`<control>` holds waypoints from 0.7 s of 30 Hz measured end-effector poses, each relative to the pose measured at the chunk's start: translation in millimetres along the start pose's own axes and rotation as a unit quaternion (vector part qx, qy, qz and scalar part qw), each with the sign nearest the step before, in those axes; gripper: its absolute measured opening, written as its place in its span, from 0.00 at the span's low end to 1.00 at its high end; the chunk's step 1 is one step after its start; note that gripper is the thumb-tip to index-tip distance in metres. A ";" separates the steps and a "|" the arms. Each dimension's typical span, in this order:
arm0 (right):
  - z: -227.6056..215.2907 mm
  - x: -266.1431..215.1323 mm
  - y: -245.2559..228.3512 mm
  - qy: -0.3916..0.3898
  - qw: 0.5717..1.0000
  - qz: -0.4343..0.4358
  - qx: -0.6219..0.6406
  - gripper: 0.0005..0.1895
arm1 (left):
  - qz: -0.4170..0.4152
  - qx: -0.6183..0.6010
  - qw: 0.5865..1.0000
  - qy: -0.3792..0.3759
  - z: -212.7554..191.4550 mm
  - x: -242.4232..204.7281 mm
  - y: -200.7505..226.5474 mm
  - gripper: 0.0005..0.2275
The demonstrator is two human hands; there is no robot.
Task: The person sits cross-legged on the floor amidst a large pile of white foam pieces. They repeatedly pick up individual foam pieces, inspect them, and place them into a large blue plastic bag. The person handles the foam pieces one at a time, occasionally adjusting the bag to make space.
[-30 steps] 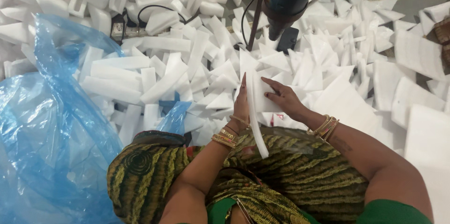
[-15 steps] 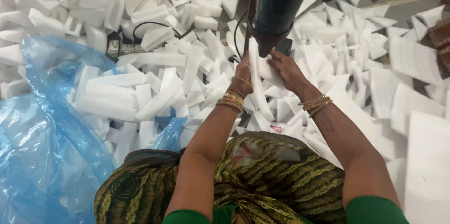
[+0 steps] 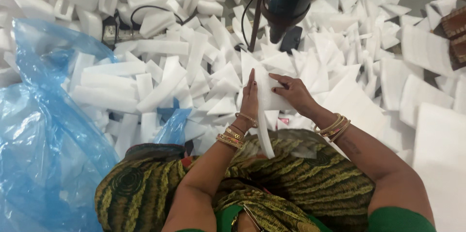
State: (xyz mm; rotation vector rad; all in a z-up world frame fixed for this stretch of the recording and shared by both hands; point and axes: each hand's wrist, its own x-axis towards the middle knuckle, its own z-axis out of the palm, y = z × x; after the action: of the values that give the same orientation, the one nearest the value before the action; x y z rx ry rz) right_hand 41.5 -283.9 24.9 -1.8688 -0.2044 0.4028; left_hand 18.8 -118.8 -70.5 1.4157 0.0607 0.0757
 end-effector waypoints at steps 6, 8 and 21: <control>10.9 -7.9 -0.7 -0.018 0.999 -0.012 0.032 0.25 | 0.003 0.098 0.995 0.021 -10.5 -7.2 -11.3 0.25; 10.3 -10.2 -7.7 -0.013 1.000 -0.016 0.000 0.26 | 0.032 0.128 0.991 0.021 -16.9 -4.7 -18.4 0.24; 11.4 4.9 43.1 -0.058 0.777 -0.480 -0.404 0.20 | -0.228 -0.423 0.877 0.012 -65.1 20.9 -71.4 0.28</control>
State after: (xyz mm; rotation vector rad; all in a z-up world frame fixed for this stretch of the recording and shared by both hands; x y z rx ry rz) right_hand 39.3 -286.4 -19.8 -2.2315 -1.5448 -0.3629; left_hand 35.1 -63.7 -150.9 0.4921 0.3403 -0.2503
